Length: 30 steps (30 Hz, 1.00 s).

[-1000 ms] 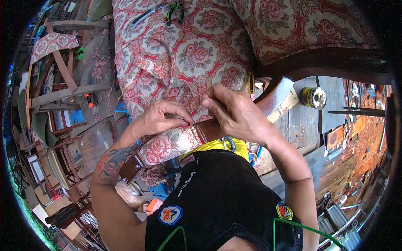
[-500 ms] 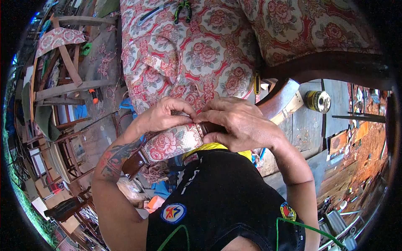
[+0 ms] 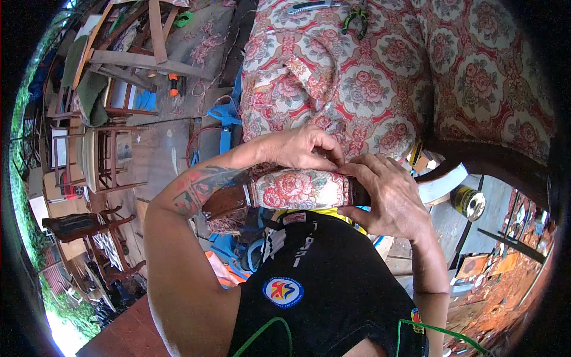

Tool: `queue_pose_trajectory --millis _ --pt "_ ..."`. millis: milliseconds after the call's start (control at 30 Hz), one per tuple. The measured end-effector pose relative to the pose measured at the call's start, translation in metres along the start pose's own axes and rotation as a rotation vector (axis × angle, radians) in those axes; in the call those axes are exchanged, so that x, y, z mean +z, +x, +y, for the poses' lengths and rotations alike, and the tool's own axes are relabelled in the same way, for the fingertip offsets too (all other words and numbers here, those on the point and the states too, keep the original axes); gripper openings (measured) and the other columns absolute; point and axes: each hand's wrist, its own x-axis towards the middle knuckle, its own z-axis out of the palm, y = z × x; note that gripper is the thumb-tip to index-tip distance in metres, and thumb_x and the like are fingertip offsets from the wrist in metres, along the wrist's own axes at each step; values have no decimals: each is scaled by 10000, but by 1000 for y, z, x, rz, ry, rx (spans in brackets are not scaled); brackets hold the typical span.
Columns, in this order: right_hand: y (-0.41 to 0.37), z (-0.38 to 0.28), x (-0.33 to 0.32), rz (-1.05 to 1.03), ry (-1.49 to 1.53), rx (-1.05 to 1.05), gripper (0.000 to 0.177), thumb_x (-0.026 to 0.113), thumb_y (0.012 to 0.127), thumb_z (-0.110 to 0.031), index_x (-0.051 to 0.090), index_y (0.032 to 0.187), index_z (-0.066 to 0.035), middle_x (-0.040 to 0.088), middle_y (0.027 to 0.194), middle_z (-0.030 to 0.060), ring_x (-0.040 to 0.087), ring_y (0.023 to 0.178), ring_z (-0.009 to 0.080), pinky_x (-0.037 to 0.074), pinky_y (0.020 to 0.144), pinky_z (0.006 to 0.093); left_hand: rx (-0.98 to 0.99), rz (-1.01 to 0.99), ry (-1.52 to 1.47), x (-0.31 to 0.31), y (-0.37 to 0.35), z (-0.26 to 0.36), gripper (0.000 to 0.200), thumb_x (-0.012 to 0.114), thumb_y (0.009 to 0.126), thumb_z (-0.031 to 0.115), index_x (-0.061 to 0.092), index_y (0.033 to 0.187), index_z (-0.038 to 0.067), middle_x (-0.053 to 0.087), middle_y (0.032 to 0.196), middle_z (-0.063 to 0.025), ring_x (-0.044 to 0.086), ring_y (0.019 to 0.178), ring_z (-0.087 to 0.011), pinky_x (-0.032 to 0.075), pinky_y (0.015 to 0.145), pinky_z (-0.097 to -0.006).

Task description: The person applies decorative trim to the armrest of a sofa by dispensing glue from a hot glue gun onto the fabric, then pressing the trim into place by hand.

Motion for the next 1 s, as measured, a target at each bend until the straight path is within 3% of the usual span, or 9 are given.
queue_pose_trajectory --millis 67,200,267,400,467,667,867,933,1000 --pt "2 -2 -4 -48 1 7 655 876 806 -368 668 1345 -58 671 1202 181 667 1167 400 536 1012 485 9 25 24 -3 -3 5 264 767 989 101 751 1216 -33 805 1133 -127 755 1074 -215 573 962 -360" --pt "0 -1 -2 -22 -44 -15 644 863 816 -374 666 1347 -68 671 1197 176 660 1172 403 531 1020 504 58 110 223 -10 -18 14 262 754 1006 129 749 1229 -9 791 1156 -128 741 1121 -252 556 990 -390" --pt "0 3 -3 5 19 -50 626 855 826 -363 666 1343 -64 669 1193 172 658 1166 399 534 1016 502 -8 114 188 -13 -27 31 235 736 1016 139 757 1208 4 785 1152 -135 739 1124 -272 553 986 -399" --pt "-2 9 1 12 62 -49 650 891 786 -356 674 1338 -89 667 1221 129 655 1172 362 534 1009 481 126 258 396 8 -37 70 226 751 983 138 769 1178 27 781 1088 -135 740 1022 -303 562 924 -420" --pt "-2 8 0 11 66 -29 619 885 797 -337 672 1313 -70 665 1195 157 657 1171 380 536 1009 493 109 301 439 23 -41 83 220 768 961 129 775 1163 40 781 1065 -135 736 1012 -313 560 917 -425" --pt "-2 15 2 -11 102 -32 609 894 788 -320 671 1288 -51 664 1170 197 657 1179 411 532 1018 517 68 420 756 65 -38 98 477 882 859 341 749 1240 86 675 1164 -108 653 1064 -344 503 953 -467" --pt "-1 25 5 -32 136 -71 625 896 762 -305 675 1289 -49 667 1180 210 659 1181 431 529 1021 525 -4 489 881 82 -34 104 582 903 821 422 724 1274 103 654 1171 -102 644 1101 -327 457 1056 -535" --pt "0 27 5 -25 155 -84 623 891 756 -297 678 1286 -49 669 1185 214 660 1180 434 528 1023 526 -35 540 985 89 -32 106 582 912 811 418 718 1263 107 655 1171 -100 649 1126 -314 402 1145 -566" --pt "0 28 4 -61 126 -74 773 934 713 -278 617 1393 -96 647 1233 163 635 1227 402 528 1011 530 -54 560 1004 96 -31 105 589 916 807 407 709 1270 107 655 1169 -99 649 1142 -312 379 1171 -575"
